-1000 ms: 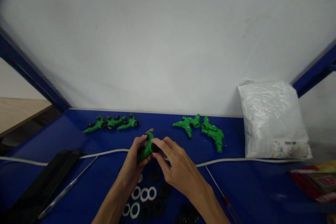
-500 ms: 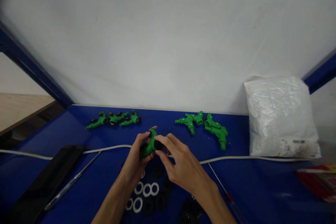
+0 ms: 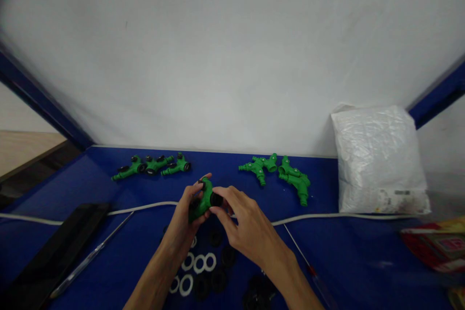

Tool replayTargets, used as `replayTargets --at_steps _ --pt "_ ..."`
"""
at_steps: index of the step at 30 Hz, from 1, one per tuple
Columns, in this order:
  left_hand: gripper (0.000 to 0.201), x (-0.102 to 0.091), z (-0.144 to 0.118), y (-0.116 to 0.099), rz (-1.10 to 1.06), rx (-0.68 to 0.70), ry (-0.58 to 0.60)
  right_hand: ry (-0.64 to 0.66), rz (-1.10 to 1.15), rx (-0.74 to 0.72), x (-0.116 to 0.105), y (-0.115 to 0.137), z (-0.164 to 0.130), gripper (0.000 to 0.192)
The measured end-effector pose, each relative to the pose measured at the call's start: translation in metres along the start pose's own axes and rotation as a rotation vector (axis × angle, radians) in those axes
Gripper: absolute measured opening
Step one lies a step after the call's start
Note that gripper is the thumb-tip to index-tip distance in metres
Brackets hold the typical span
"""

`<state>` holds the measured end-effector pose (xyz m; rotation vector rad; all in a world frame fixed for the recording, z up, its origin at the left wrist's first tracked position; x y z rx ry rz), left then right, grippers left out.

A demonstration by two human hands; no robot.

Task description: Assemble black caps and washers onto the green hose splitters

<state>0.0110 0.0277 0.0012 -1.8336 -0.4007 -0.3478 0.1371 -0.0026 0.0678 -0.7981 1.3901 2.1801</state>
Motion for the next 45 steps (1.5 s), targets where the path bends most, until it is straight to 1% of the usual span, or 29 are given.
replayTargets --at_steps 2,4,5,7,9,11,12,16,18,20,21,23,25,27,30,32,33,34,36,38,40,42,45 --pt "0.060 0.001 0.001 0.000 0.020 0.010 0.022 -0.017 0.008 0.086 0.000 -0.009 0.001 0.017" --pt "0.062 0.002 0.001 0.001 0.028 0.012 0.035 -0.036 -0.008 0.139 -0.001 -0.014 0.001 0.017" --pt "0.062 0.002 0.001 0.001 0.029 0.007 0.032 -0.051 -0.020 0.139 -0.002 -0.014 0.000 0.018" --pt "0.060 0.001 0.001 0.002 0.022 -0.004 0.017 -0.067 -0.036 0.079 -0.005 -0.009 0.000 0.024" --pt "0.058 0.000 0.000 0.001 0.013 -0.014 -0.008 -0.043 -0.036 -0.006 -0.005 0.000 0.000 0.035" --pt "0.058 -0.001 -0.001 0.001 0.013 -0.020 -0.032 0.008 -0.028 -0.049 -0.001 0.005 -0.001 0.035" --pt "0.059 -0.001 -0.001 0.000 0.018 -0.021 -0.038 0.021 -0.023 -0.044 0.001 0.004 0.000 0.033" --pt "0.061 0.002 -0.003 -0.004 0.049 -0.016 -0.041 -0.006 -0.015 0.090 0.002 -0.009 0.000 0.016" --pt "0.059 0.003 -0.003 -0.004 0.055 -0.022 -0.049 -0.032 -0.051 0.130 0.000 -0.013 0.000 0.017" --pt "0.058 0.003 -0.003 -0.004 0.050 -0.023 -0.058 -0.049 -0.072 0.096 -0.003 -0.010 0.000 0.022" --pt "0.058 0.002 -0.002 -0.004 0.043 -0.021 -0.061 -0.049 -0.068 0.060 -0.004 -0.007 0.000 0.027" --pt "0.060 0.001 0.000 -0.002 0.025 -0.016 -0.055 -0.021 -0.036 -0.007 -0.002 -0.001 0.000 0.036" --pt "0.062 -0.001 0.002 0.001 0.018 -0.009 -0.044 0.007 -0.003 -0.035 0.001 0.000 0.000 0.032" --pt "0.062 -0.004 0.004 0.003 0.036 0.005 -0.034 0.008 0.029 -0.003 0.003 -0.004 0.000 0.025" --pt "0.062 -0.004 0.005 0.006 0.076 0.012 0.003 -0.010 0.050 0.118 0.004 -0.015 0.001 0.013" --pt "0.062 -0.002 0.005 0.006 0.085 0.006 0.025 -0.024 0.025 0.176 0.002 -0.020 0.001 0.018" --pt "0.062 -0.002 0.005 0.006 0.086 0.002 0.026 -0.036 0.010 0.181 0.000 -0.019 0.000 0.020" --pt "0.062 -0.002 0.004 0.006 0.084 0.002 0.019 -0.046 0.000 0.165 -0.002 -0.017 0.000 0.020" --pt "0.060 -0.003 0.003 0.004 0.069 0.009 -0.007 -0.034 -0.001 0.091 -0.005 -0.008 0.000 0.023" --pt "0.059 -0.004 0.002 0.002 0.042 0.012 -0.036 0.013 0.016 0.009 -0.004 0.000 0.000 0.031" --pt "0.060 -0.005 0.002 0.002 0.028 0.015 -0.047 0.054 0.028 -0.022 -0.001 0.002 -0.001 0.033" --pt "0.061 -0.006 0.004 0.003 0.046 0.024 -0.043 0.052 0.032 0.024 0.001 -0.003 -0.001 0.032" --pt "0.062 -0.006 0.006 0.003 0.080 0.038 -0.029 0.051 0.040 0.148 0.004 -0.015 -0.001 0.023"
Point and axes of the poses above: each hand's wrist, its own z-axis towards the middle knuckle, its own x-axis out of the palm, y = z × x, the point moved 8 cm from there along z, towards the middle knuckle, and after that the axes turned 6 degrees about x, right-handed, at the moved point
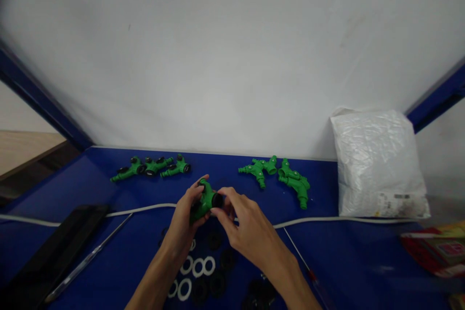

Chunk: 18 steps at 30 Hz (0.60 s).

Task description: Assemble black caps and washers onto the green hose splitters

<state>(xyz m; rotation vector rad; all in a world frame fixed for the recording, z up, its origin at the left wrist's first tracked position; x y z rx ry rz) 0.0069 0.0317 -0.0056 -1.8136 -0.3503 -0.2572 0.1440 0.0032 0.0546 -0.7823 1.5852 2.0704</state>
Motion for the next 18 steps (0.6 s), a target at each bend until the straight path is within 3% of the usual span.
replayTargets --at_steps 6,10,13,18 --pt "0.066 0.005 0.000 -0.002 -0.011 0.003 0.038 -0.012 0.008 0.070 0.000 -0.004 0.002 0.020" --pt "0.073 0.008 0.000 -0.001 -0.036 -0.008 0.064 -0.072 -0.014 -0.027 -0.008 0.005 0.001 0.018" --pt "0.069 0.006 0.000 0.001 -0.066 -0.018 0.053 -0.053 -0.018 -0.121 -0.009 0.013 -0.001 0.030" --pt "0.066 0.005 -0.001 -0.002 -0.067 -0.002 0.036 -0.058 0.025 -0.109 -0.007 0.009 0.002 0.023"
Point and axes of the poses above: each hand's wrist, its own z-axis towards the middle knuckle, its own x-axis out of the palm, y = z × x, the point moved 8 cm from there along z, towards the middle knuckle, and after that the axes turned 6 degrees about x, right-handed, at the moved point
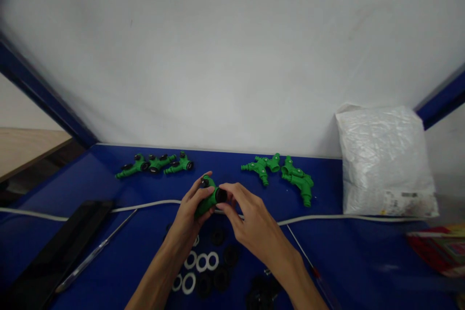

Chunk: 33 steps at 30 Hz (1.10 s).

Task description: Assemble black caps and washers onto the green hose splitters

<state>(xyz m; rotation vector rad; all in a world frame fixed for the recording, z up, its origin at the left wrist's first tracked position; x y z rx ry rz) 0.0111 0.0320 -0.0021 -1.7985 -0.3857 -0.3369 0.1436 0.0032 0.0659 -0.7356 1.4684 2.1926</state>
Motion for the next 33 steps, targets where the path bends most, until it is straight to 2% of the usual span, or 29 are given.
replayTargets --at_steps 5,12,23,26,29,33 --pt "0.069 0.001 -0.001 -0.001 0.000 -0.006 -0.002 -0.021 0.000 0.062 0.000 -0.006 0.000 0.021" --pt "0.067 0.001 0.000 0.001 -0.024 -0.016 0.002 0.015 -0.051 -0.053 0.000 0.005 -0.003 0.031" --pt "0.071 0.001 0.001 0.002 0.013 -0.008 0.007 -0.004 -0.039 0.122 0.003 -0.011 -0.001 0.020" --pt "0.065 0.001 -0.001 0.002 -0.013 -0.027 0.014 -0.008 -0.041 0.055 0.001 -0.004 -0.001 0.028" --pt "0.059 0.000 -0.003 0.000 -0.044 -0.019 -0.001 0.040 -0.037 -0.037 0.005 0.003 -0.003 0.033" --pt "0.062 -0.002 -0.003 0.000 0.020 -0.010 -0.008 0.013 -0.029 0.020 0.004 -0.004 -0.002 0.025"
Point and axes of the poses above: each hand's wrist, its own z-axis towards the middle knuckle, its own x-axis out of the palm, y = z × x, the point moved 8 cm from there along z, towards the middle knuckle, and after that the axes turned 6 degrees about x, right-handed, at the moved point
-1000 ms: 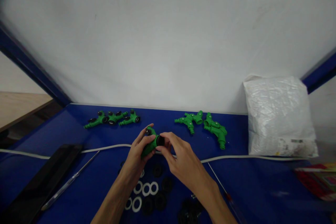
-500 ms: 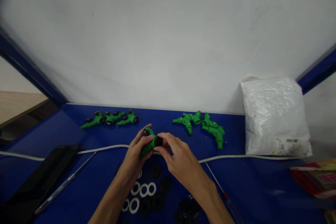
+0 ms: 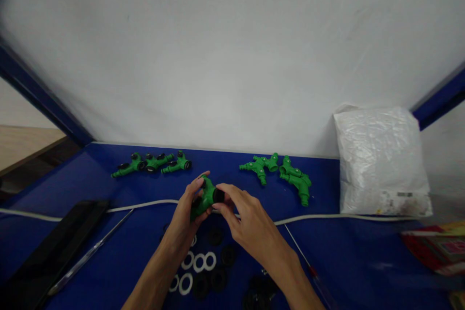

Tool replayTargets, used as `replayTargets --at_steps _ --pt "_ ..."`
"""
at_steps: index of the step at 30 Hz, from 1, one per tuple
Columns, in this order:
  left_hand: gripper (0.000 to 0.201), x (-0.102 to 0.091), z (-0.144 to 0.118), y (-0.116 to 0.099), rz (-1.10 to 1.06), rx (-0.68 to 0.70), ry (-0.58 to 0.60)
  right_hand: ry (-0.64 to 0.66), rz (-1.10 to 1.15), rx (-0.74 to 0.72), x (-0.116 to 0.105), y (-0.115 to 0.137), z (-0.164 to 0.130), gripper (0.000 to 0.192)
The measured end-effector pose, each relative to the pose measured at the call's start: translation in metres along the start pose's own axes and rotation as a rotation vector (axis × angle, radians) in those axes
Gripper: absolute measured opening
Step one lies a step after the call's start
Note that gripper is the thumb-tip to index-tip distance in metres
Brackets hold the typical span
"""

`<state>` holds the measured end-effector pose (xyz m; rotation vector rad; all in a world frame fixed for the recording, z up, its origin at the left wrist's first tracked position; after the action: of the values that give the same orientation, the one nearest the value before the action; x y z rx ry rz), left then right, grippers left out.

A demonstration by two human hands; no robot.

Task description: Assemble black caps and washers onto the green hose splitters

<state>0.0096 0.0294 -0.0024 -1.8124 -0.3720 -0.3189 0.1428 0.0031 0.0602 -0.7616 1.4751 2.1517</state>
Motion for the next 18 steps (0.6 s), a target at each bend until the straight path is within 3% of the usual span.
replayTargets --at_steps 5,9,12,18 --pt "0.060 0.002 0.001 0.001 0.031 -0.006 0.022 -0.038 -0.038 0.078 -0.004 -0.005 0.000 0.019" --pt "0.063 0.000 0.001 0.000 0.018 -0.018 -0.010 -0.027 -0.051 -0.037 -0.005 0.006 -0.001 0.031" --pt "0.064 -0.002 0.001 -0.001 0.017 -0.016 -0.038 0.021 -0.005 -0.075 -0.002 0.010 -0.001 0.027" --pt "0.057 -0.001 0.001 -0.002 0.056 -0.005 -0.037 0.002 0.000 0.088 -0.001 -0.005 0.001 0.017"
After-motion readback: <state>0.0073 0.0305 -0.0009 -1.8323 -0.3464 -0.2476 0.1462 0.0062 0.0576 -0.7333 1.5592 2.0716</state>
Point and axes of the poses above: each hand's wrist, its own z-axis towards the middle knuckle, its own x-axis out of the palm, y = z × x, the point moved 8 cm from there along z, towards the middle knuckle, and after that the axes turned 6 degrees about x, right-handed, at the moved point
